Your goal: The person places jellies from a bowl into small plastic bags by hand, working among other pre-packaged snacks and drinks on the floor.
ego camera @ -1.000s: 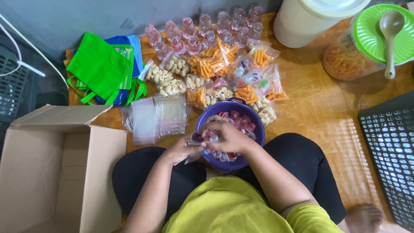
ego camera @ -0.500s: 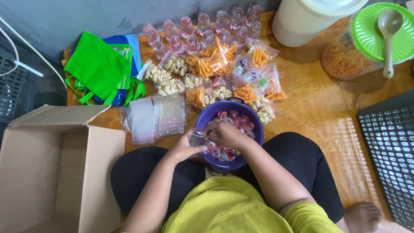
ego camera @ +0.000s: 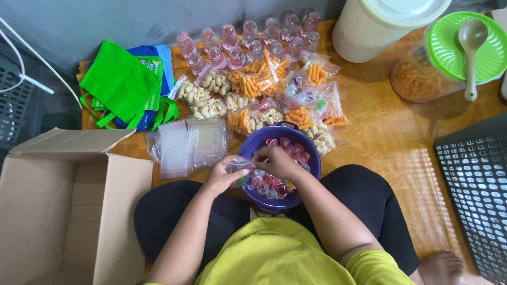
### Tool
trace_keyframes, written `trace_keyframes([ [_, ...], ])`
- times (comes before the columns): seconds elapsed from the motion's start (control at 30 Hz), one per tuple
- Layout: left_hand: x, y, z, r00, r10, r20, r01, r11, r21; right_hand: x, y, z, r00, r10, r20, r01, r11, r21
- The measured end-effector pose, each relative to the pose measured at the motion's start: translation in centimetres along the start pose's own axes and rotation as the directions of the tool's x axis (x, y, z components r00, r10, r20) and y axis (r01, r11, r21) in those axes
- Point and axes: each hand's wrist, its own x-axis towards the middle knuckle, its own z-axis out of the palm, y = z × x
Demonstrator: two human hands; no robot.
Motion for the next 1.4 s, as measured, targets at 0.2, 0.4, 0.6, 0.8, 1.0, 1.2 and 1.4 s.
trace_keyframes([
  [0.2,1.7,-1.7,-0.4,0.997,0.072,0.017,-0.069,0.987,-0.143,0.5,2.7,0.4,0.999,0.005,-0.033,0.000,0.992,0.126],
  [0.4,1.1,-1.4,-0.3,0.997,0.075,0.009,-0.073,0.988,-0.138,0.8,2.5,1.9,0.994,-0.044,-0.103,0.055,0.993,0.107],
  [0.6,0.9,-1.6,-0.9,0.989,0.141,0.038,-0.134,0.980,-0.149,1.1,3.5,2.1,0.991,-0.012,-0.134,0.024,0.996,0.091],
  [0.8,1.2,-1.9,-0.7,0.987,0.159,0.019,-0.159,0.986,-0.044,0.9,2.5,2.7,0.989,-0.042,-0.145,0.059,0.991,0.118],
  [1.0,1.3,-2.6,-0.7,0.983,0.169,-0.071,-0.175,0.981,-0.085,1.1,2.7,3.4,0.976,-0.110,-0.185,0.138,0.980,0.141],
  [1.2,0.7,-2.0,-0.1,0.969,0.217,-0.117,-0.223,0.974,-0.040,0.6,1.0,4.0,0.950,-0.184,-0.253,0.209,0.975,0.072],
  [1.4,0.6,-1.3,0.0,0.955,0.260,-0.146,-0.270,0.962,-0.053,1.0,1.0,4.5,0.931,-0.226,-0.288,0.243,0.970,0.026],
])
